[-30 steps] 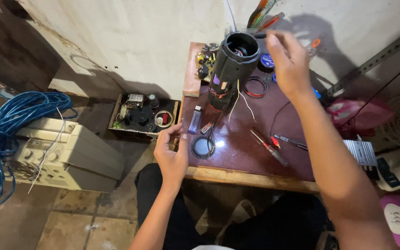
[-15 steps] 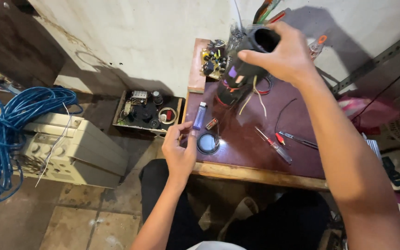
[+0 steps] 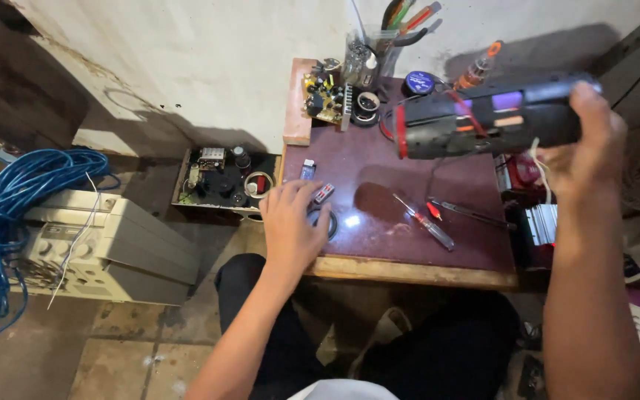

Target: The person is disassembling a portable speaker, specifically removing the speaker driver from the housing using a screwdriver.

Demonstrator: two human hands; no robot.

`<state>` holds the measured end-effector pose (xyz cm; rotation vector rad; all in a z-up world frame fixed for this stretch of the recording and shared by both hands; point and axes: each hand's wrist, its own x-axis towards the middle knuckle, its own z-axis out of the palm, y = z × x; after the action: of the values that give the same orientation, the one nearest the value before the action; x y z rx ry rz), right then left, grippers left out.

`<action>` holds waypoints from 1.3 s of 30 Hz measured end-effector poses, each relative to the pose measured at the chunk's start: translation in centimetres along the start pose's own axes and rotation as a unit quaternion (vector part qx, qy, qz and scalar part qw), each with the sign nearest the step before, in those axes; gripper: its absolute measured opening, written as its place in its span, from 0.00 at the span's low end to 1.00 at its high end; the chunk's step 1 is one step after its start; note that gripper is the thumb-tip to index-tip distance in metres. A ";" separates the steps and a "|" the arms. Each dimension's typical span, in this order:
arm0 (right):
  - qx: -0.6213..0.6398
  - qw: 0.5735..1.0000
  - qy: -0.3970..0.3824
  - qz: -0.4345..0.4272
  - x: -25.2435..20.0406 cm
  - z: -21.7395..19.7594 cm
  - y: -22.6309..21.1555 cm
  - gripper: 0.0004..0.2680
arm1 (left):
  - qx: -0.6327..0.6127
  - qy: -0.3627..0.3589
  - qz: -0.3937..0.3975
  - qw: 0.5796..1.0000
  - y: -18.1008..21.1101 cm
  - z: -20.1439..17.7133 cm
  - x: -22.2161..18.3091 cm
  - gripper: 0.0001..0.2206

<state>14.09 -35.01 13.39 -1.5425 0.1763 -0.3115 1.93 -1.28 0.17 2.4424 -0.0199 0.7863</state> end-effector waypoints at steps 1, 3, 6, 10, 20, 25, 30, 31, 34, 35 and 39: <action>0.000 1.000 0.001 0.001 0.8 -1.6 1.6 0.16 | 0.000 -0.002 0.000 1.000 -0.1 0.5 0.5 0.14; 0.199 0.979 -0.008 -0.044 2.5 -4.6 4.6 0.08 | 0.083 -0.040 0.032 0.995 -0.3 1.3 1.7 0.11; 0.162 0.987 0.004 -0.015 -0.1 -6.4 4.4 0.16 | 0.110 -0.047 0.057 0.991 -0.4 2.1 2.7 0.03; 0.199 0.979 0.025 0.033 -1.9 -8.3 5.6 0.19 | 0.125 -0.049 0.066 0.989 -0.3 2.9 4.4 0.05; 0.199 0.979 -0.010 0.038 -4.3 -8.9 6.8 0.19 | 0.025 0.016 -0.112 0.993 -4.5 4.4 13.1 0.10; 0.219 0.974 -0.009 0.056 -4.4 -7.9 7.1 0.21 | 0.047 -0.020 -0.107 0.993 -5.7 6.3 13.5 0.10; 0.240 0.965 0.031 0.103 -4.5 -6.0 6.4 0.20 | -0.016 0.084 -0.020 0.996 -3.8 2.8 10.6 0.16; 0.238 0.965 0.034 0.105 -4.3 -6.0 6.7 0.20 | -0.017 0.080 -0.021 0.996 -3.5 2.3 9.4 0.16; 0.255 0.956 0.066 0.128 -3.8 -5.5 6.8 0.18 | -0.024 0.014 -0.041 0.999 -2.8 0.9 6.4 0.09; 0.269 0.952 0.064 0.132 -3.8 -5.1 6.5 0.19 | -0.012 -0.039 -0.073 0.997 -2.8 0.7 5.6 0.11; 0.282 0.943 0.097 0.146 -3.9 -3.9 6.2 0.18 | -0.023 -0.088 -0.114 0.989 -4.1 1.7 3.8 0.18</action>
<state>9.74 -37.58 6.75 -0.8998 0.4266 -0.2487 6.72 1.85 -0.95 2.4089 0.1700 0.4645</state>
